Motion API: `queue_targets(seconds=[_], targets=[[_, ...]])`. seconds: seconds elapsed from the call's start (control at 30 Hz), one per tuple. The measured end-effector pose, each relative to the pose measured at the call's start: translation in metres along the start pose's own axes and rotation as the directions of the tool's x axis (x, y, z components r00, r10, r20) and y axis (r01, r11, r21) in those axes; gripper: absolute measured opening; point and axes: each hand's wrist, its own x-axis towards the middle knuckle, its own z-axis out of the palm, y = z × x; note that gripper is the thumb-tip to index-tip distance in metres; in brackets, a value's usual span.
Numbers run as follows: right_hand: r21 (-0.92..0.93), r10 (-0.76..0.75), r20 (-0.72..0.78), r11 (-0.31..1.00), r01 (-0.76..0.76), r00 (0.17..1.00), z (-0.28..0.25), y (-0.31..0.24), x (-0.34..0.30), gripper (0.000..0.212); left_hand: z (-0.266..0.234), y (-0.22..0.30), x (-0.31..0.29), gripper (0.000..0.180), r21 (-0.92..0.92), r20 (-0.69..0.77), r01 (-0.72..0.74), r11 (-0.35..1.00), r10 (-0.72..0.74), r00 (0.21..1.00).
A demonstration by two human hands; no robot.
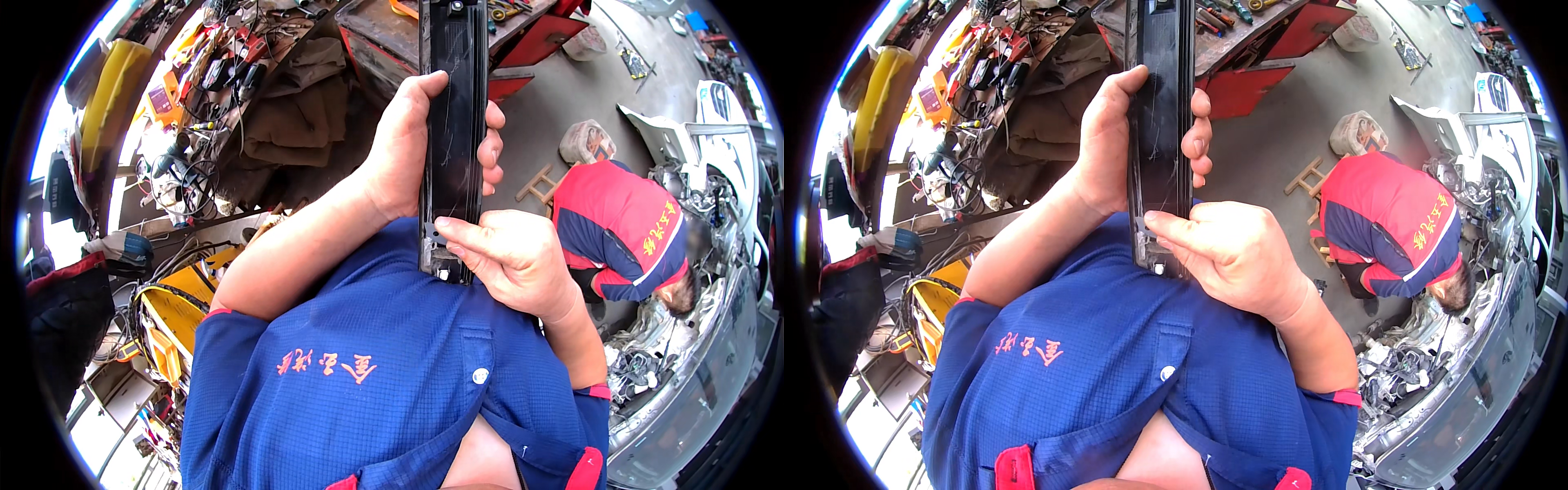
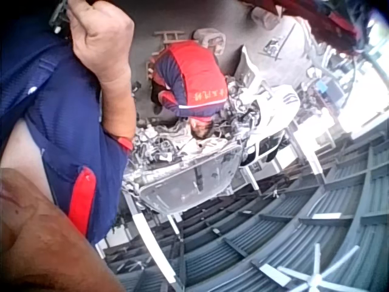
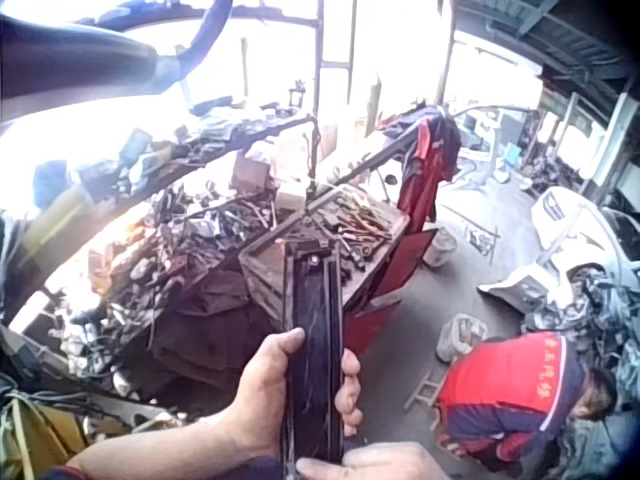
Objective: The person uses a metal blade to scrape residue off a black plastic car trim piece. They repeatedly scrape along the length of the trim to remove adhesive or buildup while standing in a workshop.
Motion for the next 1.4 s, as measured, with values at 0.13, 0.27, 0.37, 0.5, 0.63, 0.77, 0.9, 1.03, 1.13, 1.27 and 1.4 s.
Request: queue_targets(seconds=[0.13, 0.27, 0.37, 0.5, 0.63, 0.77, 0.9, 1.03, 1.13, 1.27, 1.4], targets=[[0.005, -0.037, 0.057, 0.999, 0.037, 0.998, -0.002, 0.0, -0.001, 0.036, 0.004, 0.0, -0.003, 0.069, 0.018, -0.013, 0.01, 1.0, -0.01, 1.0], [-0.009, -0.024, 0.151, 1.0, 0.026, 0.988, -0.007, -0.002, -0.002, 0.038, 0.003, -0.002, -0.006, 0.068, 0.034, -0.023, 0.018, 0.999, -0.017, 1.0], [-0.005, 0.014, 0.156, 1.0, -0.013, 0.988, -0.006, -0.006, -0.003, 0.031, 0.002, -0.004, -0.007, 0.067, 0.017, -0.026, 0.022, 1.0, -0.021, 0.999], [0.081, -0.079, 0.124, 0.994, 0.069, 0.989, 0.0, -0.002, -0.008, 0.03, 0.006, 0.002, -0.007, 0.067, 0.025, -0.011, 0.031, 0.999, -0.031, 0.999], [0.003, -0.001, -0.053, 1.0, 0.001, 0.999, -0.005, -0.014, -0.001, 0.035, 0.007, 0.006, -0.003, 0.067, 0.072, 0.0, -0.029, 0.997, 0.029, 1.0], [-0.019, 0.004, -0.062, 1.0, -0.005, 0.998, 0.006, -0.01, 0.0, 0.034, 0.008, 0.005, -0.005, 0.067, 0.065, -0.049, -0.017, 0.998, 0.02, 0.999], [0.006, -0.014, -0.034, 1.0, 0.014, 0.999, 0.009, -0.006, -0.005, 0.032, 0.01, 0.002, -0.008, 0.067, 0.042, -0.025, 0.013, 0.999, -0.012, 1.0], [-0.014, -0.005, 0.045, 1.0, 0.006, 0.999, 0.002, -0.006, -0.009, 0.033, 0.006, -0.005, -0.01, 0.067, 0.03, -0.049, 0.014, 0.999, -0.013, 0.999], [-0.005, -0.025, 0.108, 1.0, 0.026, 0.994, -0.001, -0.003, -0.007, 0.034, 0.001, -0.006, -0.01, 0.067, 0.032, -0.039, 0.011, 0.999, -0.01, 0.999], [0.07, 0.0, 0.026, 0.998, -0.002, 1.0, 0.005, -0.002, -0.003, 0.034, 0.0, -0.001, -0.007, 0.067, 0.031, -0.052, 0.01, 0.999, -0.008, 0.999], [0.04, 0.0, 0.009, 0.999, 0.0, 1.0, 0.007, -0.005, -0.001, 0.034, 0.002, 0.001, -0.011, 0.066, 0.046, -0.038, 0.008, 0.999, -0.006, 0.999]])
